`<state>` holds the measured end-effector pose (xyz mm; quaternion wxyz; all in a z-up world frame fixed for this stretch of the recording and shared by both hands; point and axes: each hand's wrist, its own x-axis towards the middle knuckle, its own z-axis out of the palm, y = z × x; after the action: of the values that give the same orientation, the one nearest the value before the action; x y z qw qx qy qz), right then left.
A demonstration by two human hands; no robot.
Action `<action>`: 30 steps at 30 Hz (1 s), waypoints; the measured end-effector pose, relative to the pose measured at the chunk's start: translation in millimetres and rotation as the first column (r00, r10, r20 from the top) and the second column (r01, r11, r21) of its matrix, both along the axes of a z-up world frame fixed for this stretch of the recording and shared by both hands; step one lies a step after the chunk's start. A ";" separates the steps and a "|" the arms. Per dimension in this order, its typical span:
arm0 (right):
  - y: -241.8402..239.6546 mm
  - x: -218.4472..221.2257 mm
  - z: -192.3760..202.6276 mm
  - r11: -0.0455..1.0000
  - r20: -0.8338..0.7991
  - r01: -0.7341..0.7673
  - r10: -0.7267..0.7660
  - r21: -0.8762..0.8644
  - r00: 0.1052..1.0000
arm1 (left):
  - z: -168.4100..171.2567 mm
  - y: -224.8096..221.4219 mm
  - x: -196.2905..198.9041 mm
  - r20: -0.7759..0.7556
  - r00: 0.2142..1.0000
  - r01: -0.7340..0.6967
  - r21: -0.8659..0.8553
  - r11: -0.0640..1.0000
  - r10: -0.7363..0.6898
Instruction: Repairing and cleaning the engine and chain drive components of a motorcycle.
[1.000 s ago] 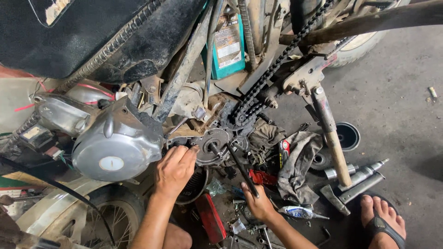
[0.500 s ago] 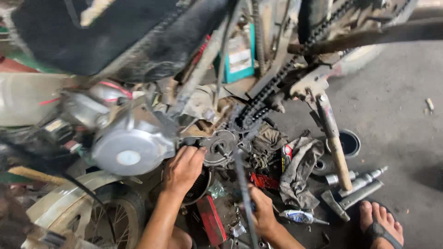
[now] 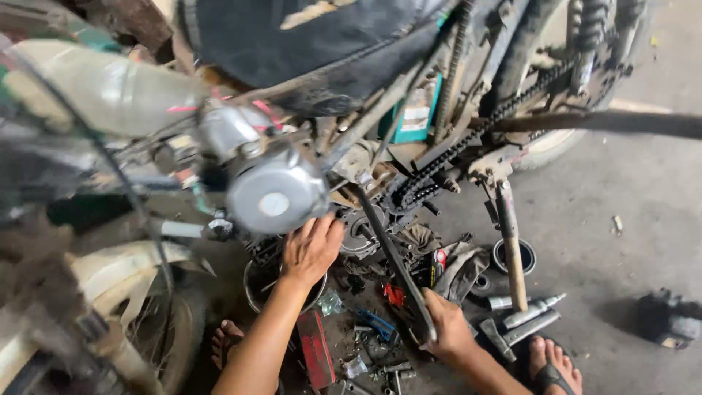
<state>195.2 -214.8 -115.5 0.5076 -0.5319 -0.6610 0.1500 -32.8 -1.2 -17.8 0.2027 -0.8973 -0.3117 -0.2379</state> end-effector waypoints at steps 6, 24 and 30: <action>-39.7 44.9 -31.7 0.871 0.340 0.264 -0.121 -0.414 0.933 | 16.4 -2.0 3.0 0.151 0.987 0.033 0.090 0.995 -0.046; 1.2 72.8 82.1 0.986 0.632 0.097 0.011 -0.136 0.775 | 3.9 9.4 -6.1 0.140 0.986 0.097 -0.064 0.993 -0.088; 1.0 73.8 77.3 0.922 0.649 0.229 0.031 -0.312 0.760 | -12.8 17.1 -9.0 0.086 0.991 0.099 0.015 0.995 -0.100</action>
<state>268.9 -213.8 -38.1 0.1472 -0.6719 -0.7239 0.0540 -41.8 15.9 -30.6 0.1818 -0.8995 -0.2736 -0.2880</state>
